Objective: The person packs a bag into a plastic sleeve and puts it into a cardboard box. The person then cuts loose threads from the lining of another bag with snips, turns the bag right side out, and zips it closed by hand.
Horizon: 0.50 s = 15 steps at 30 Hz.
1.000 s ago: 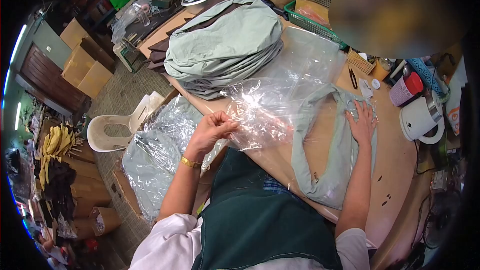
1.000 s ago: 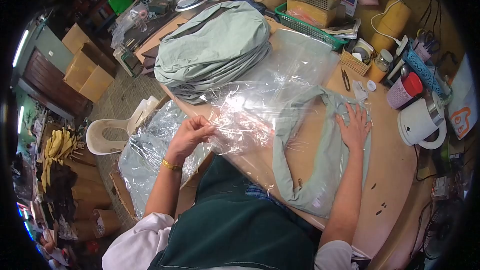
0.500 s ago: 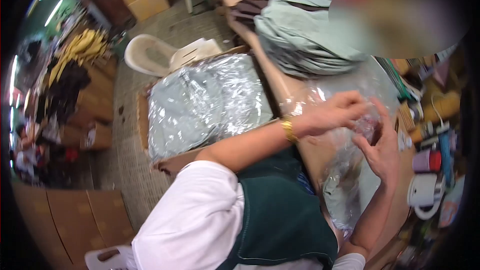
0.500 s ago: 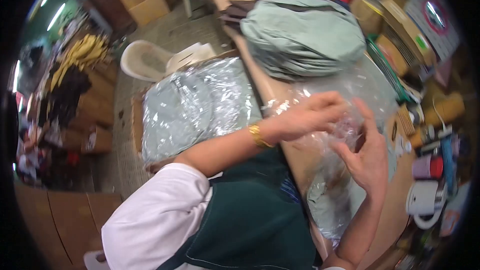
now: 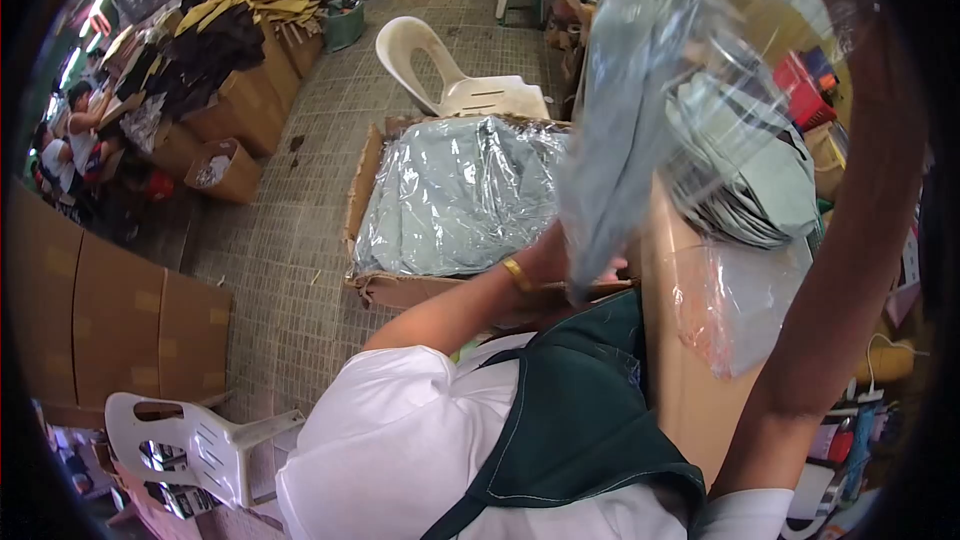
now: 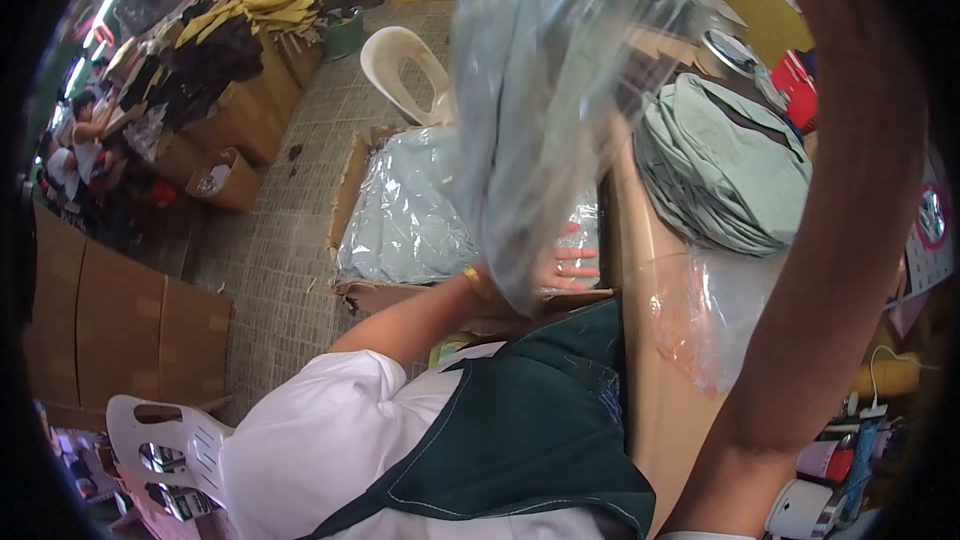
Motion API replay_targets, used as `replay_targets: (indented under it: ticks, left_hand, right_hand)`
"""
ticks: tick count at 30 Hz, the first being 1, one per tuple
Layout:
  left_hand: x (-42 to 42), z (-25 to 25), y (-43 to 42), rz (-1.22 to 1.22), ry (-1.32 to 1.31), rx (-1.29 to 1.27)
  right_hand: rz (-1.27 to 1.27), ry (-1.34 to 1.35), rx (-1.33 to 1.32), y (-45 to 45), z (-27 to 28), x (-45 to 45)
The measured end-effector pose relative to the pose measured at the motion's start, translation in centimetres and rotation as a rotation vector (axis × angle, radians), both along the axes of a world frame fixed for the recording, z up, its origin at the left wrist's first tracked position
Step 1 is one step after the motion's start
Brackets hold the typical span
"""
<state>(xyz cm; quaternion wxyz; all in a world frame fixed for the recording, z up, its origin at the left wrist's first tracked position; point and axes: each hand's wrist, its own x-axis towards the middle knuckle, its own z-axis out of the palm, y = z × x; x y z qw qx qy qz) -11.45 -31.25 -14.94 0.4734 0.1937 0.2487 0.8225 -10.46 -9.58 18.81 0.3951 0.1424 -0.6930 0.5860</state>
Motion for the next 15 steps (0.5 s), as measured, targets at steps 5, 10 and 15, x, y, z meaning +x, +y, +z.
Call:
replay_targets:
  ticks: [5, 10, 15]
  left_hand:
    - [-9.1, -3.7, -13.5, 0.652, -0.225, -0.081]
    - [-11.6, -4.0, -25.7, 0.759, -0.211, -0.174]
    - [-12.1, -15.8, -28.5, 0.713, 0.024, -1.014]
  right_hand:
    - [0.120, -0.054, -0.167, 1.6, -1.4, -1.5]
    - [0.291, -0.470, -0.215, 3.6, -17.2, -3.1]
    - [0.064, -1.221, -0.193, 2.9, -34.3, -4.2]
